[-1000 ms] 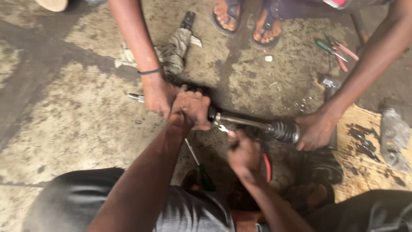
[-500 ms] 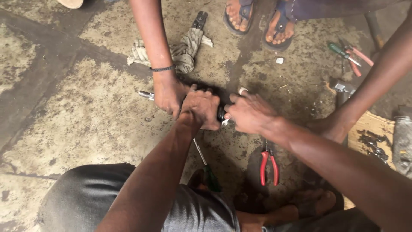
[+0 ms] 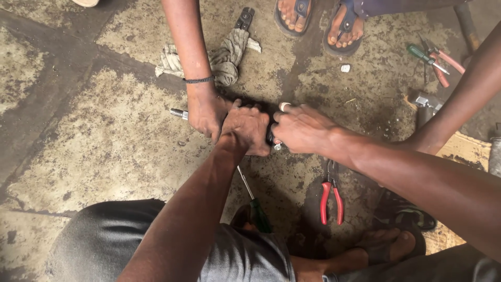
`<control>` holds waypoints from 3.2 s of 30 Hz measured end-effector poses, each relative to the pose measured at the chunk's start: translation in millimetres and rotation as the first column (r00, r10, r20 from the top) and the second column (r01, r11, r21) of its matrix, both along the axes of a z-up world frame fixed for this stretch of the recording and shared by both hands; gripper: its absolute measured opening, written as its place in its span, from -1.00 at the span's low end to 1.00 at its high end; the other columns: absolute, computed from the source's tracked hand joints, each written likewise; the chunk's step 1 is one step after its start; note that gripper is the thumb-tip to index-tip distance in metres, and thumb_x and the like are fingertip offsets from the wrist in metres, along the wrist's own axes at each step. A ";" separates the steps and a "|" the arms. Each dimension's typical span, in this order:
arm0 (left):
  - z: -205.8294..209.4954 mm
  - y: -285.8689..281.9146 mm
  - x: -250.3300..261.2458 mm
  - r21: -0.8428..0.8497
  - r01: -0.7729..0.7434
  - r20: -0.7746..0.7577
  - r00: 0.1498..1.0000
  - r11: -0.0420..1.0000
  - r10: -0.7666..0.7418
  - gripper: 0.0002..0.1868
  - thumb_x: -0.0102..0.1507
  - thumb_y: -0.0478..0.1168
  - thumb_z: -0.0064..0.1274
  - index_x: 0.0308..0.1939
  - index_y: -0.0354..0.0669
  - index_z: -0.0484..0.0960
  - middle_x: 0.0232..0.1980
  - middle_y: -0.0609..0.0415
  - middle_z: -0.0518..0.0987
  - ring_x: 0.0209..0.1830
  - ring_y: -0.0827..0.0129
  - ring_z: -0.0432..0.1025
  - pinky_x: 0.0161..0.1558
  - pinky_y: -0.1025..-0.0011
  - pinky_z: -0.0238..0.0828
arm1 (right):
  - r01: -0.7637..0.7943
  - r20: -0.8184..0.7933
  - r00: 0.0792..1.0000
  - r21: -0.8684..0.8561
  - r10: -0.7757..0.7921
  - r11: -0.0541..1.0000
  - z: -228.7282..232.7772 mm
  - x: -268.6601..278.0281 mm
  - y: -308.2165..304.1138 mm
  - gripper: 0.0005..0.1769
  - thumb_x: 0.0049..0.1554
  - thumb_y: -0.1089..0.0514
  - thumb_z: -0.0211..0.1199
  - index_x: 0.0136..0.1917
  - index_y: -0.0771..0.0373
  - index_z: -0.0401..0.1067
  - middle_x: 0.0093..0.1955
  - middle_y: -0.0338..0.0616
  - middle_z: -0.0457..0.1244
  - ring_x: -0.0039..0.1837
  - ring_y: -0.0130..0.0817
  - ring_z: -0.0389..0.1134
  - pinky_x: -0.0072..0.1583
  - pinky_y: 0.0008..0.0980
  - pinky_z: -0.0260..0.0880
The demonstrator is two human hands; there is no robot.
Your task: Repairing a car axle by cleaning parts and assembling the CV joint components.
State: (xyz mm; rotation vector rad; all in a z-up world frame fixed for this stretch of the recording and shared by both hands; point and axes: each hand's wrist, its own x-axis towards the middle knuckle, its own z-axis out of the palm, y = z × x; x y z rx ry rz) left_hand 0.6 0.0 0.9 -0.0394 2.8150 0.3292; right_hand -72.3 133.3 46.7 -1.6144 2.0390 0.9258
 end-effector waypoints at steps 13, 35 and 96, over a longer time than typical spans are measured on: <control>4.5 -1.4 -0.7 -0.068 0.036 0.061 0.998 0.997 -0.032 -0.42 0.04 0.12 0.22 0.05 -0.11 0.68 0.21 -0.13 0.56 0.36 0.13 0.36 0.46 0.14 0.10 | 0.092 -0.068 0.988 -0.479 -0.142 0.873 -62.6 11.7 69.7 -0.51 0.10 0.15 0.20 0.30 0.25 0.46 0.35 0.01 0.26 0.34 -0.07 0.26 0.37 -0.03 0.28; -8.6 1.8 0.3 -0.053 0.036 -0.020 0.999 0.998 -0.037 -0.24 0.01 0.22 0.34 0.17 -0.10 0.56 0.22 -0.12 0.54 0.34 0.08 0.39 0.49 -0.01 -0.01 | 0.600 0.444 0.577 -0.800 -0.685 -0.013 -87.5 95.6 87.7 -0.70 0.31 -0.04 0.14 -0.06 0.17 0.56 -0.06 0.11 0.37 -0.07 0.11 0.41 -0.09 0.06 0.39; -27.5 -11.4 -19.5 0.001 -0.012 0.023 1.000 1.000 0.012 -0.55 0.20 0.00 0.08 0.04 -0.20 0.47 -0.04 -0.08 0.57 -0.06 0.21 0.49 -0.01 0.27 0.46 | 0.194 -0.186 0.863 -0.738 -0.470 0.647 -99.2 34.2 86.1 -0.59 0.29 -0.15 0.14 0.14 0.20 0.48 0.02 -0.16 0.27 0.07 -0.11 0.24 0.10 0.01 0.21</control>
